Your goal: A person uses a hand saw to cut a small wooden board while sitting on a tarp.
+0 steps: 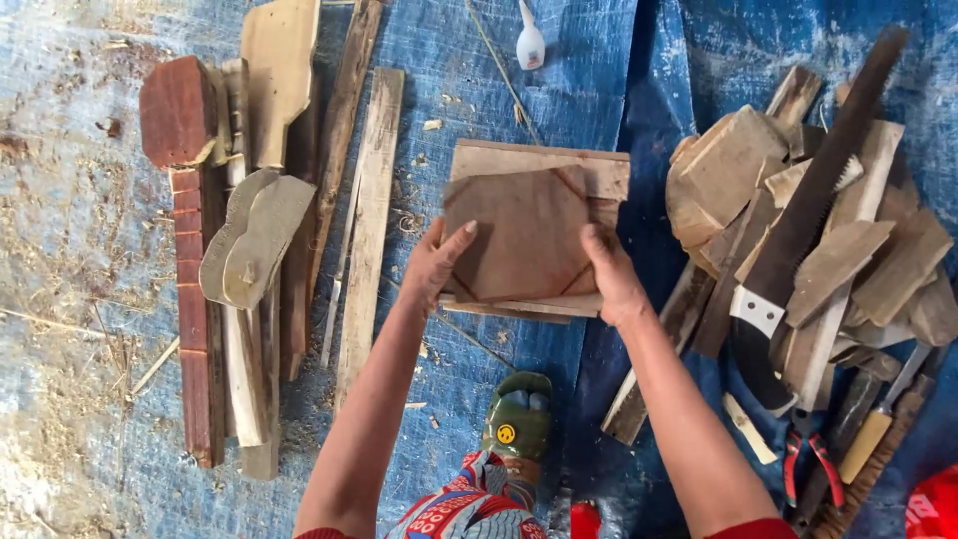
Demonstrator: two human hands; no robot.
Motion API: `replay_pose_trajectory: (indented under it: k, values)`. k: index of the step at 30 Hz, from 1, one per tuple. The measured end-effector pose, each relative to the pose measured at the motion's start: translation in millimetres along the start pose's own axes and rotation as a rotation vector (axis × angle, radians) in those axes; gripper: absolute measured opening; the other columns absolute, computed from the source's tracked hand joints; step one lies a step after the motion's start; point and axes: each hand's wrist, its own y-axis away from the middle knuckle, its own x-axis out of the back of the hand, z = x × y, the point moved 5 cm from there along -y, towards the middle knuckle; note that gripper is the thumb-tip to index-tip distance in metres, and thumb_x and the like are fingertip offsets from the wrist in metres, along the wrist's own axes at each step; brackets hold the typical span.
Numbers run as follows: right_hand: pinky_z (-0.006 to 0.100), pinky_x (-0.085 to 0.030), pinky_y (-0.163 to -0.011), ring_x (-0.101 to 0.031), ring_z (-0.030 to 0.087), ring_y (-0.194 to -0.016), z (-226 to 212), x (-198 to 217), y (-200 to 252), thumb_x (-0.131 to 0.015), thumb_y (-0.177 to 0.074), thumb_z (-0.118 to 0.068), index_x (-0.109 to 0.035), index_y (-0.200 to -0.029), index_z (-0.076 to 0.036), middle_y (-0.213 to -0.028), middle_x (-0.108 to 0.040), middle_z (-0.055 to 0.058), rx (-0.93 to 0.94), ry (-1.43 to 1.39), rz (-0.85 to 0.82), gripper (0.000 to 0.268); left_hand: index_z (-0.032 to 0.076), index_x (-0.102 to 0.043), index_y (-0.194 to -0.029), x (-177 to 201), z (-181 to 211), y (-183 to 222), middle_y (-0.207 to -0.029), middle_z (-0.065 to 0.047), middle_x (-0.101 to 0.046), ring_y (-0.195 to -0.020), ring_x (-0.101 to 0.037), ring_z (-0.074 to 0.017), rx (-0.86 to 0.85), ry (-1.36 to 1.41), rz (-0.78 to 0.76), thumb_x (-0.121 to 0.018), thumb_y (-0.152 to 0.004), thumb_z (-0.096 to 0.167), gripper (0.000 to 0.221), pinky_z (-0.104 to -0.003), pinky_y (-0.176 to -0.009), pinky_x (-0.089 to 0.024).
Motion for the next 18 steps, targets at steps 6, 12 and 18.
replay_pose_trajectory:
  k: [6,12,18]
  values:
    - [0.057,-0.037,-0.115,-0.046,0.037,-0.14,-50,-1,49,-0.079,-0.086,-0.056,-0.045,-0.154,-0.005,-0.153,-0.048,0.021,0.031,-0.011,0.068,0.091,0.014,-0.056,-0.145,-21,11,35,-0.134,-0.03,-0.059,-0.127,-0.055,-0.0455,-0.04,0.042,-0.073,-0.087,-0.082,0.05,0.079,-0.06,-0.102,-0.048]
    - [0.059,-0.031,-0.119,-0.037,0.043,-0.146,-85,34,67,-0.075,-0.088,-0.059,-0.04,-0.155,0.003,-0.159,-0.039,0.025,0.059,0.096,0.094,0.097,0.021,-0.056,-0.143,-62,6,43,-0.13,-0.023,-0.064,-0.118,-0.06,-0.0367,-0.073,0.071,-0.057,-0.085,-0.082,0.046,0.072,-0.06,-0.086,-0.058]
    - [0.064,-0.03,-0.118,-0.036,0.047,-0.145,-31,81,21,-0.073,-0.092,-0.059,-0.039,-0.153,0.01,-0.158,-0.037,0.031,0.104,0.109,0.105,0.099,0.012,-0.036,-0.159,-94,-21,11,-0.138,-0.032,-0.058,-0.117,-0.065,-0.0445,-0.056,0.031,-0.076,-0.087,-0.077,0.053,0.105,-0.059,-0.072,-0.063]
